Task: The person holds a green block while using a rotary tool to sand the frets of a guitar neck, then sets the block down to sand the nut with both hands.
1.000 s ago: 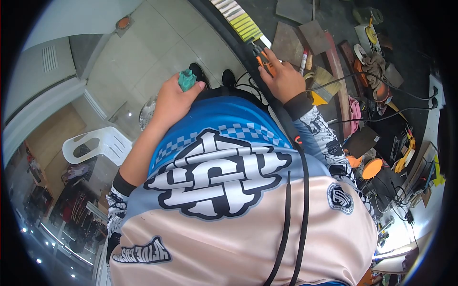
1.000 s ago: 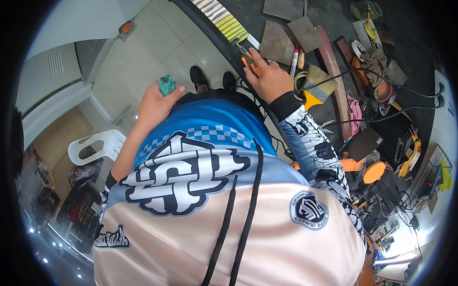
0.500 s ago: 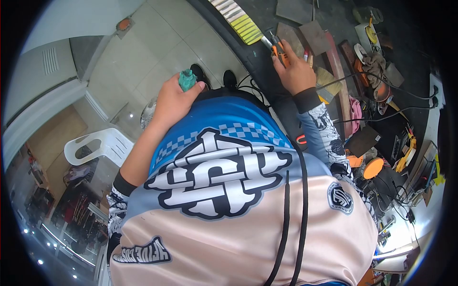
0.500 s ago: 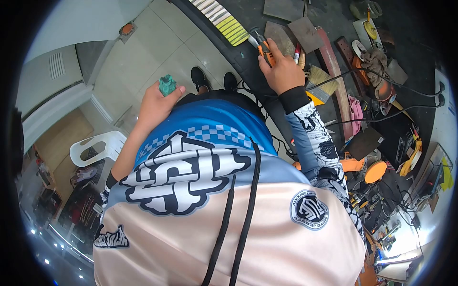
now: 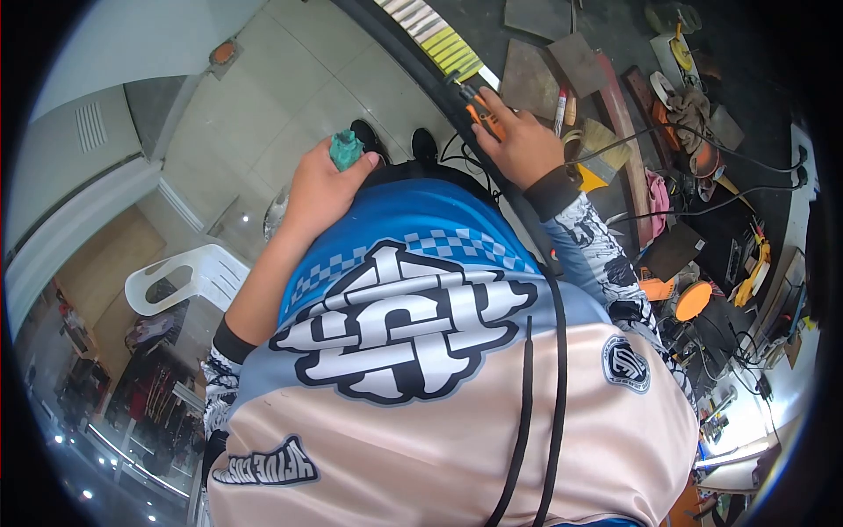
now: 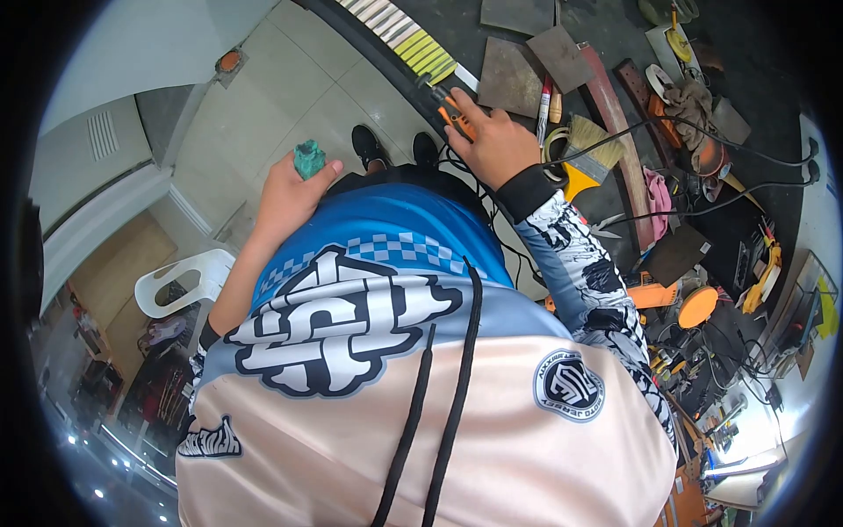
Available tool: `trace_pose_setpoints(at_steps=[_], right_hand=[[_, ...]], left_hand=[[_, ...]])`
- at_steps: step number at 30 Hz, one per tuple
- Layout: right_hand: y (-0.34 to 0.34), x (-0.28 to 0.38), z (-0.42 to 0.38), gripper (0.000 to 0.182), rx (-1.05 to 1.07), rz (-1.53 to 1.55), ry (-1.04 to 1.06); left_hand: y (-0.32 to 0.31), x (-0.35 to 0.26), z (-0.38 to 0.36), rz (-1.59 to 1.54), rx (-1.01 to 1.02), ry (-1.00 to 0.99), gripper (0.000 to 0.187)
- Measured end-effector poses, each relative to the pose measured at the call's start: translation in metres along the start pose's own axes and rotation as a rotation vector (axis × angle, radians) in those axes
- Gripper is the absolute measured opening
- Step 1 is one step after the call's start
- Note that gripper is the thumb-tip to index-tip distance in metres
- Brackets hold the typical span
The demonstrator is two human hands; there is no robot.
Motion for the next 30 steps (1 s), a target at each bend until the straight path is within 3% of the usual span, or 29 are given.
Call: trace_pose_setpoints(at_steps=[13, 22, 30], right_hand=[[0.009, -0.049, 0.021, 0.059, -0.108, -0.015, -0.148], [0.006, -0.013, 0.008, 0.059, -0.076, 0.012, 0.000], [0.010, -0.053, 0.022, 0.057, -0.099, 0.045, -0.180]], left_hand=[[0.011, 0.001, 0.003, -0.005, 0.013, 0.001, 0.039], [0.013, -0.001, 0.007, -0.001, 0.015, -0.014, 0.039], [0.019, 0.001, 0.007, 0.009, 0.030, -0.021, 0.039]])
Point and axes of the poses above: each hand's wrist, its own z-axis towards the middle knuckle, its own y-axis out of the back of the hand, x = y × z, the point moved 9 cm from there along z, towards the middle knuckle, and after that the axes turned 9 degrees about x, right-handed, at the moved point
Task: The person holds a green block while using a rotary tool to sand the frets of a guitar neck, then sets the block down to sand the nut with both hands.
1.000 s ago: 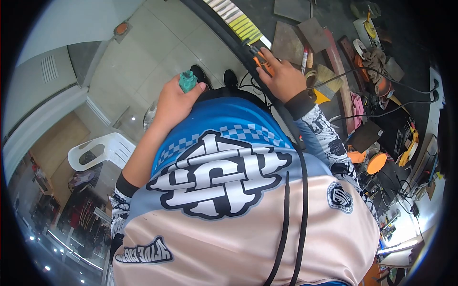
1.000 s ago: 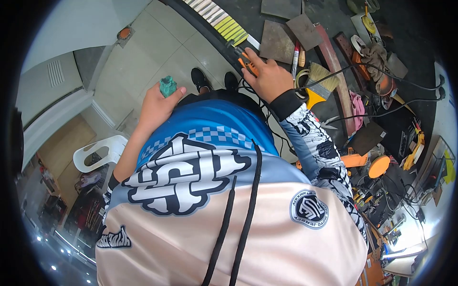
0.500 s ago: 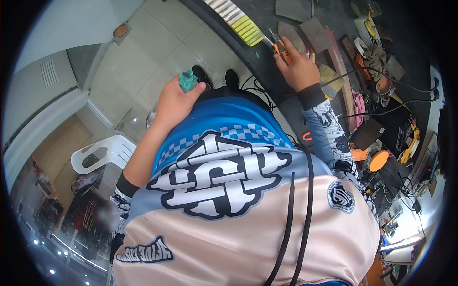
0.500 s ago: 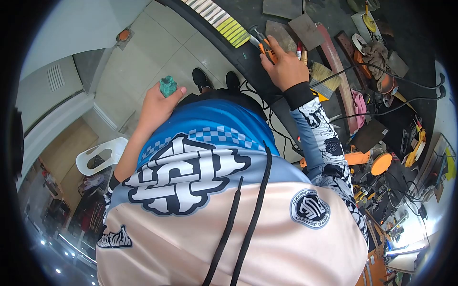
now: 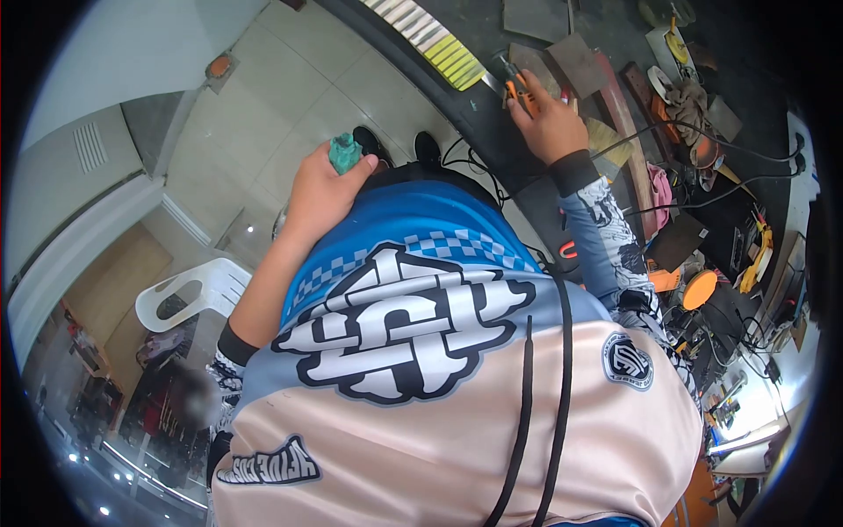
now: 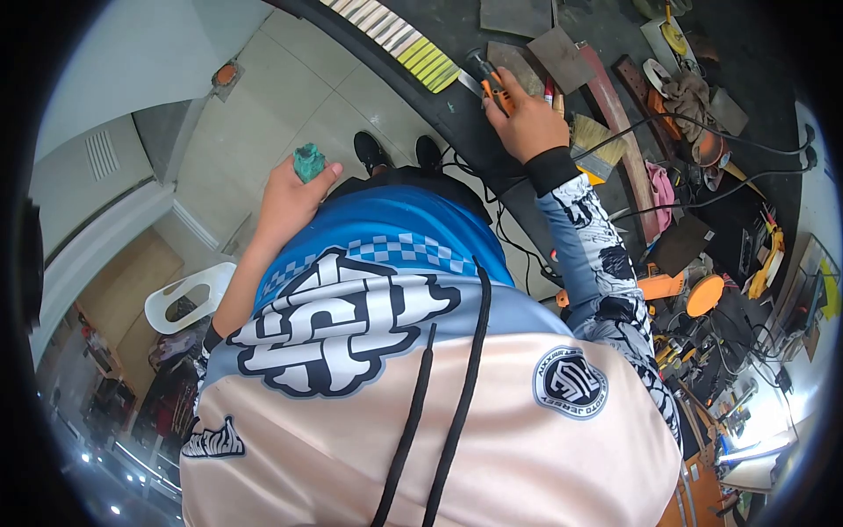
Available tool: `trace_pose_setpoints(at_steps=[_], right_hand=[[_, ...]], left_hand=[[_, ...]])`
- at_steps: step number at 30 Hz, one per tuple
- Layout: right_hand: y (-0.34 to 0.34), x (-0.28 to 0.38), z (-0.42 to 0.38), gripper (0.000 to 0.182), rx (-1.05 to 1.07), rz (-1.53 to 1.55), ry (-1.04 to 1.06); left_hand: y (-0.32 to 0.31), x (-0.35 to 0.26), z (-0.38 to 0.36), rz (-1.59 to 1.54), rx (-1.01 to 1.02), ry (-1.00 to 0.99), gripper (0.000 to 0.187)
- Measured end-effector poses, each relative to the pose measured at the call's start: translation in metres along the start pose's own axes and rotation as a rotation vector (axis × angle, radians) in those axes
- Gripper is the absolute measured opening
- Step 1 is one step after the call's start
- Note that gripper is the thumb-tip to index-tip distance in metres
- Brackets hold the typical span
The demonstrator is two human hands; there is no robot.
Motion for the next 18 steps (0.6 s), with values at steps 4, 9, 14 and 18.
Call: trace_pose_setpoints(at_steps=[4, 9, 14, 18], right_hand=[[0.019, -0.003, -0.011, 0.057, -0.066, 0.125, -0.066], [0.023, -0.026, -0.043, 0.063, -0.148, 0.438, -0.163], [0.008, -0.046, -0.087, 0.059, -0.079, 0.835, -0.314], [-0.001, -0.048, -0.126, 0.055, -0.115, 1.035, -0.393]], left_hand=[[0.009, -0.004, 0.008, -0.047, 0.026, -0.004, 0.035], [0.027, -0.006, 0.024, -0.112, 0.026, -0.104, 0.032], [0.050, 0.008, 0.058, -0.184, 0.113, -0.117, 0.034], [0.075, 0.006, 0.081, -0.102, 0.159, -0.132, 0.042]])
Point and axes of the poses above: each hand's wrist, its own z-axis towards the middle knuckle, its own y-axis out of the back of the hand, x = y × z, the point moved 9 cm from there along z, towards the middle knuckle, and after that the axes turned 9 degrees about x, right-handed, at the moved point
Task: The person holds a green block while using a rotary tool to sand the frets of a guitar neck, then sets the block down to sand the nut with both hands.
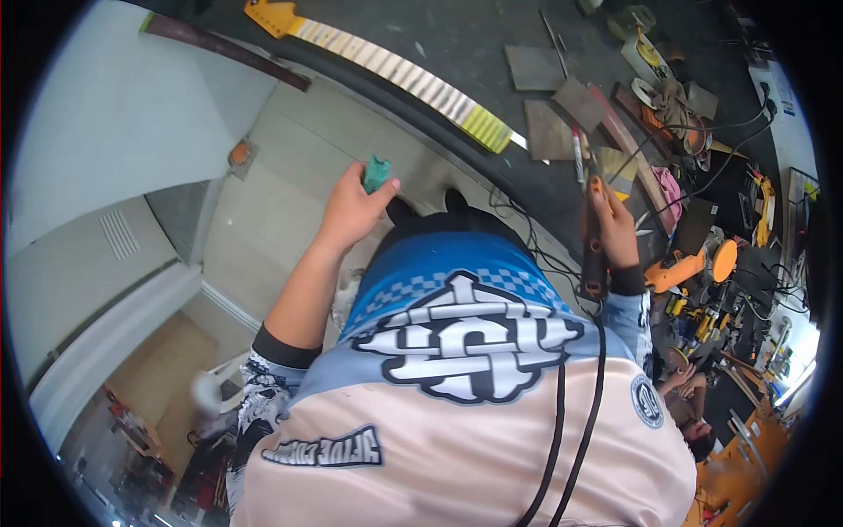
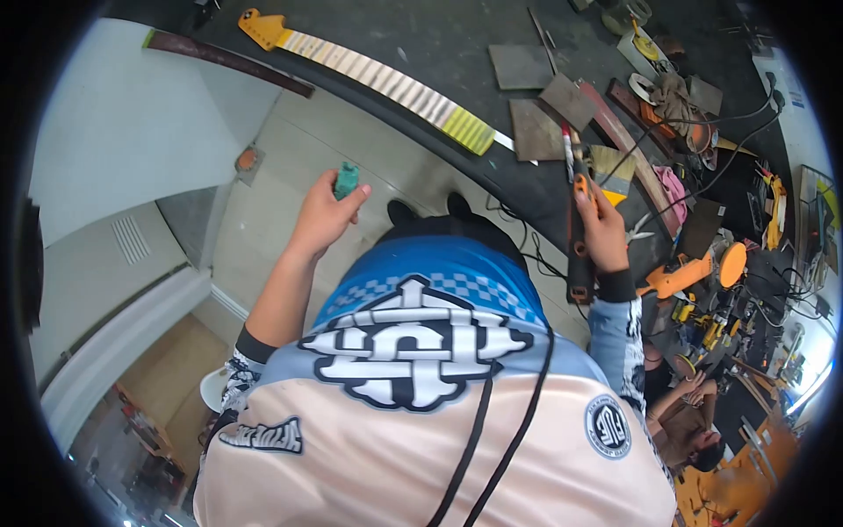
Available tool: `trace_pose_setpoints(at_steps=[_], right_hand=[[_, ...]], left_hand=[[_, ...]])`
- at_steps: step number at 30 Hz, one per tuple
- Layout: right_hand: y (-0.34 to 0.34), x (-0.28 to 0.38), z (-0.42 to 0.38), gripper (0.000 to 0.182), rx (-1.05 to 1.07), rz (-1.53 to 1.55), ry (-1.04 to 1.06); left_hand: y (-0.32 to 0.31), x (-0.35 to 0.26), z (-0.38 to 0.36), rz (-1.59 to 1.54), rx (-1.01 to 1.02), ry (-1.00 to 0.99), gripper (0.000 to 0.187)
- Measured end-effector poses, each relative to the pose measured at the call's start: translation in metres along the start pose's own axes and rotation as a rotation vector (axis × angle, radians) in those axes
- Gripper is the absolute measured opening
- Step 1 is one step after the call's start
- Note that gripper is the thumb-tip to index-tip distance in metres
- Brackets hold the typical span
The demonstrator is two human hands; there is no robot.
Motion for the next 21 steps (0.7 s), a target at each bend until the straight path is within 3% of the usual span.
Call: trace_pose_setpoints(at_steps=[3, 7, 11, 14, 17, 21], right_hand=[[-0.004, 0.004, -0.029, 0.047, -0.018, 0.112, -0.114], [-0.012, -0.005, -0.053, 0.041, -0.028, 0.249, -0.214], [-0.021, -0.001, -0.047, 0.040, -0.003, 0.418, -0.168], [-0.022, 0.002, -0.027, 0.047, 0.018, 0.430, -0.121], [-0.024, 0.018, -0.011, 0.051, 0.082, 0.358, -0.056], [-0.027, 0.029, -0.001, 0.056, 0.003, 0.336, -0.001]], left_hand=[[0.007, -0.007, 0.016, 0.006, 0.073, -0.008, 0.053], [0.018, -0.032, 0.053, 0.318, 0.033, -0.246, 0.055], [0.014, -0.090, 0.073, 0.450, 0.088, -0.302, 0.041], [0.018, -0.118, 0.088, 0.543, 0.078, -0.249, 0.042], [0.029, -0.139, 0.113, 0.593, 0.090, -0.319, 0.047], [0.052, -0.135, 0.128, 0.610, 0.034, -0.231, 0.053]])
Point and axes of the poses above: each hand's wrist, its own z-axis towards the middle knuckle, its own y-axis out of the back of the hand, x = y × z, the point moved 9 cm from there along z, towards the middle knuckle, and after that the axes turned 9 degrees about x, right-handed, at the moved point
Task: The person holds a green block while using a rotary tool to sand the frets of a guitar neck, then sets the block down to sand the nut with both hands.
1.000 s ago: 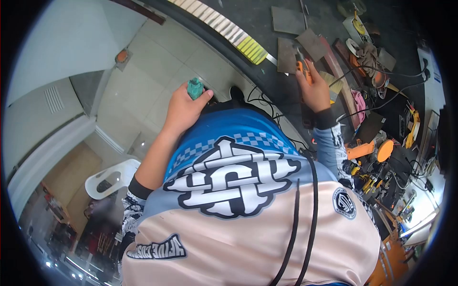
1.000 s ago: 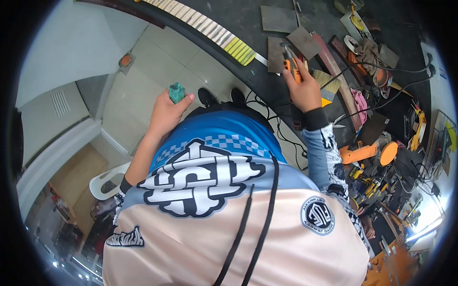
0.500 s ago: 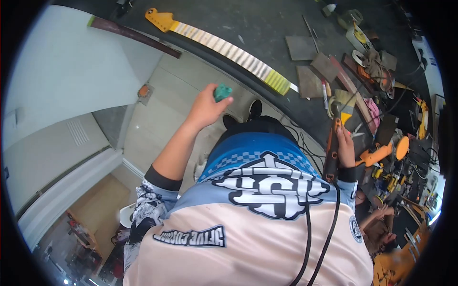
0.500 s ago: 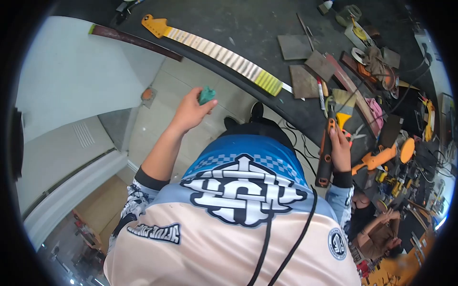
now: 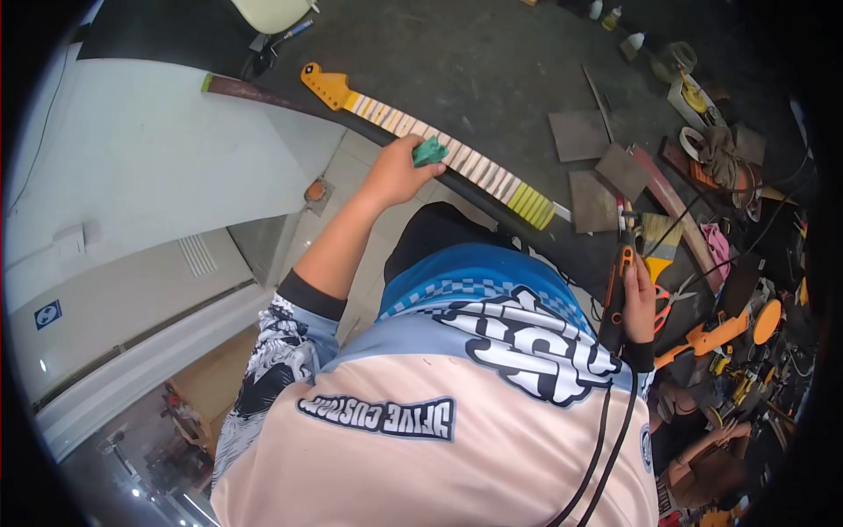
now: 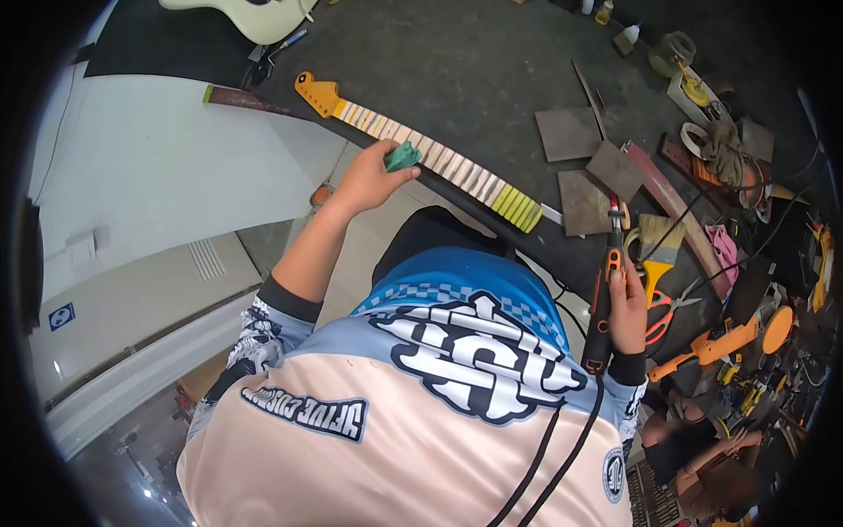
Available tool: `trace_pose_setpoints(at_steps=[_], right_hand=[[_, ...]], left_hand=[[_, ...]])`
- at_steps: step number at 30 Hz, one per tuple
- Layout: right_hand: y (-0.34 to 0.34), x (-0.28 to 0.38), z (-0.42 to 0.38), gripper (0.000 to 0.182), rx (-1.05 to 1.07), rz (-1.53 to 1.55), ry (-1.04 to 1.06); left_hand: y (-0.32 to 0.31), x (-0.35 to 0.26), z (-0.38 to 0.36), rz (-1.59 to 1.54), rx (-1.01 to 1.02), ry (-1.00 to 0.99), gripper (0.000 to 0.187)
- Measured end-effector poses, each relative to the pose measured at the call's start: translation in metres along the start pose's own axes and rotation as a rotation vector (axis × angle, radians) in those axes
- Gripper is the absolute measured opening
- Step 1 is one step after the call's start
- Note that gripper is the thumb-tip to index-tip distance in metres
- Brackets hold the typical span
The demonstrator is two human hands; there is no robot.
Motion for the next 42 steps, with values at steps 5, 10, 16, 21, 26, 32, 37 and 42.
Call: trace_pose_setpoints(at_steps=[5, 10, 16, 21, 26, 32, 37, 42], right_hand=[[-0.030, 0.013, 0.027, 0.054, -0.041, -0.238, 0.131], [-0.140, 0.089, 0.075, 0.053, 0.052, -0.464, 0.180], [-0.299, 0.154, 0.147, 0.055, 0.210, -0.766, 0.209], [-0.392, 0.173, 0.182, 0.057, 0.309, -0.944, 0.156], [-0.443, 0.193, 0.180, 0.057, 0.394, -0.953, 0.175], [-0.475, 0.201, 0.183, 0.056, 0.534, -1.039, 0.258], [-0.478, 0.205, 0.188, 0.054, 0.572, -1.063, 0.289], [-0.477, 0.200, 0.193, 0.053, 0.617, -1.078, 0.311]], left_hand=[[-0.020, 0.058, 0.004, -0.257, 0.130, 0.040, 0.043], [-0.004, 0.115, -0.020, -0.548, 0.111, 0.138, 0.041], [0.055, 0.197, -0.030, -0.463, -0.058, 0.118, 0.054], [0.090, 0.219, -0.019, -0.437, -0.116, 0.059, 0.049], [0.101, 0.211, -0.011, -0.558, -0.083, 0.029, 0.038], [0.094, 0.223, -0.004, -0.681, -0.108, 0.060, 0.033], [0.093, 0.221, -0.002, -0.657, -0.065, 0.155, 0.030], [0.086, 0.220, -0.004, -0.587, -0.043, 0.192, 0.028]])
Point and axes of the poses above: each hand's wrist, its own z-axis towards the middle knuckle, its own y-axis out of the back of the hand, x = y × z, the point moved 9 cm from there along z, towards the middle knuckle, and after that the axes turned 9 degrees about x, right-handed, at the moved point
